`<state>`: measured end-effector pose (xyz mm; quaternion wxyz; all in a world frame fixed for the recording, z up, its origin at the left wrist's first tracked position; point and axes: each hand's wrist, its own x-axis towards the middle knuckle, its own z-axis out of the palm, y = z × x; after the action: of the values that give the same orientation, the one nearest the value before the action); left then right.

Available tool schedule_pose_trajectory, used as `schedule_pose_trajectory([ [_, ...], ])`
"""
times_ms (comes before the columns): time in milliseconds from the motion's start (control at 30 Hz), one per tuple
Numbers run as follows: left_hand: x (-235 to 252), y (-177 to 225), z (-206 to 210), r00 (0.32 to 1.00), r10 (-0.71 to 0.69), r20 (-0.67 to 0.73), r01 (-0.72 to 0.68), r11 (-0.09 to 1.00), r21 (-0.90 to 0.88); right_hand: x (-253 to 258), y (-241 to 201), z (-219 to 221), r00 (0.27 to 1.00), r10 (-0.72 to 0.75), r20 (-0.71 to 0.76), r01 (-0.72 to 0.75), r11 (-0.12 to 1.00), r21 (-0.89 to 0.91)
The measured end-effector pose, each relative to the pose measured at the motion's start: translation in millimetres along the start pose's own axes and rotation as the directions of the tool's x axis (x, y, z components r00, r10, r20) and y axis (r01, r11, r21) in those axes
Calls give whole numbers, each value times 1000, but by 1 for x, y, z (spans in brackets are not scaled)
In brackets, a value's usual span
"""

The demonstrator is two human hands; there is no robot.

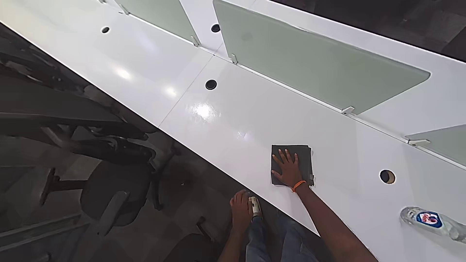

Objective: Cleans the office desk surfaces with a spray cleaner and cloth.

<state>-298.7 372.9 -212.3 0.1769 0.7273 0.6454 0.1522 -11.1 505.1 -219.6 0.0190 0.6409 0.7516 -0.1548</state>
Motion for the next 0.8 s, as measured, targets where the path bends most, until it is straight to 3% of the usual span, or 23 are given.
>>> schedule_pose_trajectory([
  [233, 125, 40, 34, 976, 220, -1, -220, 975, -45, 30, 6, -6, 992, 122, -20, -122, 992, 22],
  [433, 228, 78, 71, 976, 215, -31, -216, 976, -34, 94, 23, -18, 975, 202, -96, -196, 979, 63],
  [633, 252, 93, 94, 993, 120, -9, -118, 988, 102, 172, 49, -46, 955, 257, -150, -242, 964, 107],
  [800, 251, 91, 92, 988, 146, -41, -140, 983, 121, 239, 78, -68, 949, 243, -202, -217, 966, 141],
])
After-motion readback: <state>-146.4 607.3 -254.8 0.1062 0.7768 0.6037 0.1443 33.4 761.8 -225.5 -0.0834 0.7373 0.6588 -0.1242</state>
